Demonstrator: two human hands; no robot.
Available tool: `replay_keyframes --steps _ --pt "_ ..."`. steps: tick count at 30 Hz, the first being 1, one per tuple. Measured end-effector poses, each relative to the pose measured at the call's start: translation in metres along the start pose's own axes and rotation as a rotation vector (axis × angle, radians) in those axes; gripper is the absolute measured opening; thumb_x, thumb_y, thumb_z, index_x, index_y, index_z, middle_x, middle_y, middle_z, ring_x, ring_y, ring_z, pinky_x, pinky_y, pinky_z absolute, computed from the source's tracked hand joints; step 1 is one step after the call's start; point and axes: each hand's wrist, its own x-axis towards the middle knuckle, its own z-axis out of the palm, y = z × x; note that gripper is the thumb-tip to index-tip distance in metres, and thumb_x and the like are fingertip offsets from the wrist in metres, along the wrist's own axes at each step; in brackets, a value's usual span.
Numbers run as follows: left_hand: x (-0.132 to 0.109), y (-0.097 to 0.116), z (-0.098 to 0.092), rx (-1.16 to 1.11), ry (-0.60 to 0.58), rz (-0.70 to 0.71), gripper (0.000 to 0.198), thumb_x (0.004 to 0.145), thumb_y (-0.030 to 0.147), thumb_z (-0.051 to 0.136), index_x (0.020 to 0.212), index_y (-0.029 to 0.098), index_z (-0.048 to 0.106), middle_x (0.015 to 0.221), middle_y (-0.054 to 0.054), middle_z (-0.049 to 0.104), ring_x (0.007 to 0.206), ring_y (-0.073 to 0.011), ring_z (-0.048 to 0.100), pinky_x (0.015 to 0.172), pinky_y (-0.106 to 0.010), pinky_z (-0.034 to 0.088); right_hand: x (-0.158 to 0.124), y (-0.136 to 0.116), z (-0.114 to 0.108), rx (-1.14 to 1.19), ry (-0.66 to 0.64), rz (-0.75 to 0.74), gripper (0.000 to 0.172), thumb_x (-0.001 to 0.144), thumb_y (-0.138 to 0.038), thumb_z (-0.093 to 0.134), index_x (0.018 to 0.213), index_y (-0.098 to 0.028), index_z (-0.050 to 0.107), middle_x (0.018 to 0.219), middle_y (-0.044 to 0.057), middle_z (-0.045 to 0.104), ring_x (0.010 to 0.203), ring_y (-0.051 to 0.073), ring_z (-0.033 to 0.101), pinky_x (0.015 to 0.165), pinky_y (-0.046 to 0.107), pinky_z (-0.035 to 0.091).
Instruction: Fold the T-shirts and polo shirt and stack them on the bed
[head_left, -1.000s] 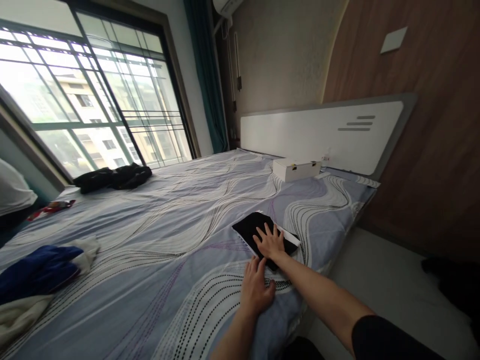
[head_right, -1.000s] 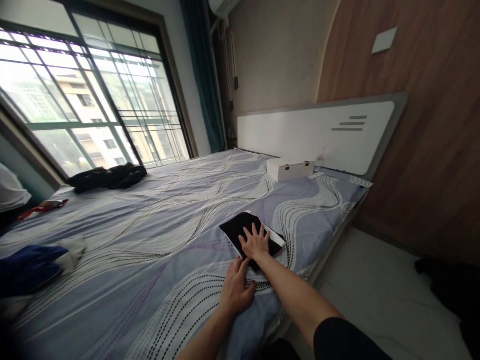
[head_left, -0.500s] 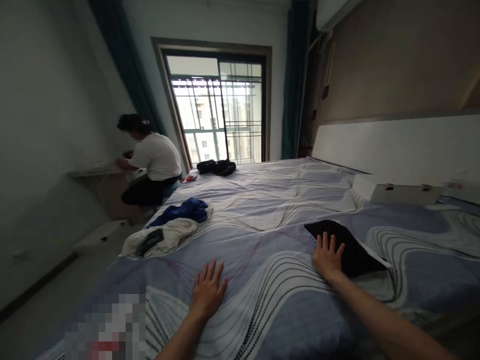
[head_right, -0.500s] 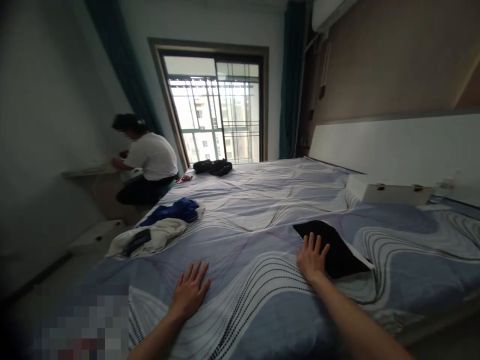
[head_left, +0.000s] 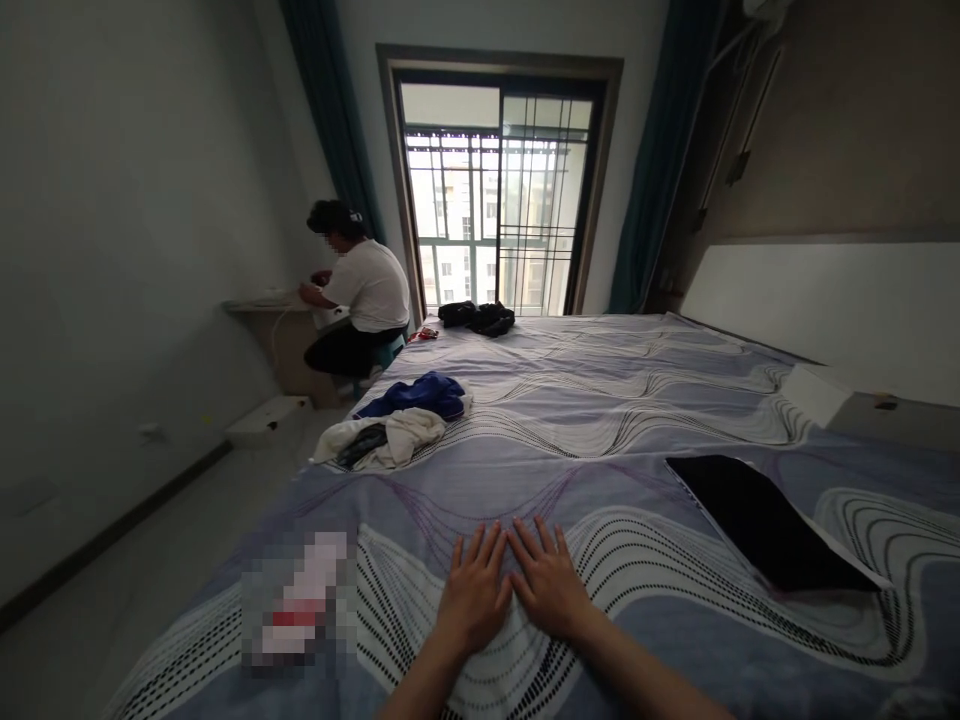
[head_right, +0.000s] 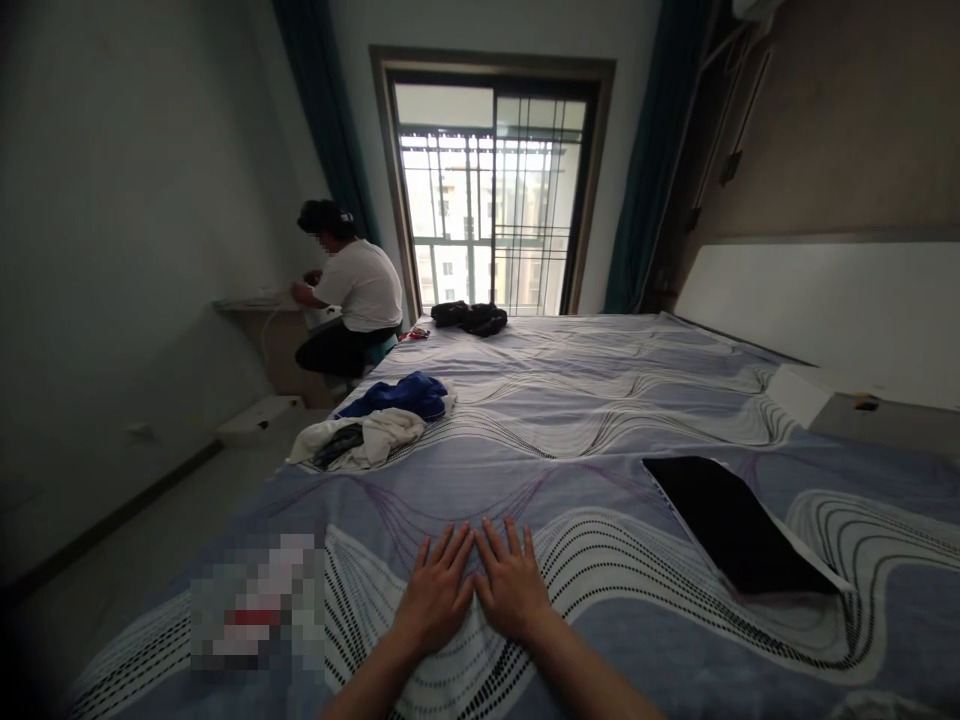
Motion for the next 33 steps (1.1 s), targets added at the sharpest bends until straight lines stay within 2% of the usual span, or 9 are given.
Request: replay_keyframes --steps 3,6,9,14,21,24,26,30,33 --pt "0.015 -0.02 -0.004 0.009 0.037 -0.159 0.061 0.095 0.047 0.041 0.154 0.034 0.034 0.166 -0.003 0.026 0.152 -0.0305 0.022 0.121 -0.06 0.018 -0.006 0.027 -0.009 -0.043 -0.008 0.088 0.063 0.098 -0.06 0.036 0.156 -0.038 0.028 0.166 -0.002 0.018 0.153 0.031 0.013 0.12 0.065 0.005" --pt "0.039 -0.049 -0.009 0.059 0.125 -0.462 0.066 0.092 0.049 0.045 0.152 0.021 0.042 0.164 -0.017 0.028 0.151 -0.0368 0.022 0.12 -0.057 0.019 -0.011 0.051 -0.014 -0.102 0.021 0.263 0.063 0.099 -0.058 0.034 0.157 -0.034 0.03 0.167 0.001 0.018 0.153 0.03 0.013 0.12 0.064 0.004" --pt "0.07 -0.08 -0.011 0.078 0.246 -0.694 0.072 0.089 0.05 0.05 0.149 0.011 0.044 0.163 -0.027 0.022 0.149 -0.0446 0.021 0.118 -0.058 0.021 -0.012 0.06 -0.014 -0.127 0.04 0.303 0.062 0.099 -0.054 0.035 0.157 -0.033 0.029 0.167 0.0 0.017 0.154 0.029 0.011 0.12 0.062 0.003" --pt "0.125 -0.133 -0.015 -0.138 0.508 -0.797 0.059 0.081 0.037 0.059 0.135 0.015 0.062 0.164 -0.021 0.023 0.149 -0.044 0.021 0.117 -0.056 0.024 -0.009 0.058 -0.01 -0.121 0.048 0.306 0.063 0.098 -0.052 0.037 0.157 -0.033 0.028 0.167 -0.001 0.017 0.154 0.029 0.01 0.121 0.061 0.002" --pt "0.158 -0.171 -0.029 -0.34 0.716 -0.906 0.043 0.085 0.027 0.046 0.111 0.008 0.073 0.119 -0.02 0.069 0.115 -0.0324 0.062 0.104 -0.048 0.045 -0.008 0.062 -0.01 -0.066 0.097 0.279 0.063 0.096 -0.051 0.042 0.156 -0.034 0.032 0.167 0.0 0.018 0.153 0.031 0.012 0.121 0.059 0.001" --pt "0.151 -0.152 -0.031 -0.419 0.793 -0.845 0.038 0.084 0.029 0.049 0.106 0.013 0.075 0.113 -0.014 0.073 0.11 -0.0291 0.065 0.101 -0.046 0.049 -0.008 0.062 -0.011 -0.045 0.114 0.278 0.063 0.096 -0.05 0.043 0.156 -0.034 0.033 0.167 0.0 0.018 0.153 0.032 0.013 0.121 0.06 0.001" --pt "0.143 -0.122 -0.027 -0.471 0.818 -0.751 0.034 0.083 0.029 0.051 0.101 0.016 0.076 0.113 -0.012 0.074 0.109 -0.0272 0.066 0.101 -0.044 0.05 -0.007 0.062 -0.01 -0.038 0.121 0.279 0.065 0.096 -0.049 0.043 0.157 -0.031 0.032 0.167 0.001 0.019 0.153 0.032 0.013 0.121 0.059 0.001" --pt "0.117 -0.034 -0.008 -0.573 0.777 -0.509 0.029 0.084 0.032 0.053 0.091 0.02 0.078 0.109 -0.007 0.076 0.105 -0.0223 0.068 0.1 -0.039 0.052 -0.008 0.062 -0.009 -0.013 0.144 0.281 0.072 0.094 -0.049 0.044 0.159 -0.022 0.027 0.165 0.005 0.024 0.153 0.032 0.015 0.123 0.056 0.002" --pt "0.089 0.034 0.003 -0.744 0.609 -0.256 0.028 0.087 0.032 0.053 0.089 0.022 0.079 0.105 -0.007 0.075 0.101 -0.0211 0.068 0.097 -0.038 0.054 -0.01 0.062 -0.01 0.022 0.187 0.28 0.079 0.092 -0.048 0.047 0.16 -0.014 0.022 0.164 0.009 0.029 0.151 0.031 0.02 0.123 0.053 0.007"
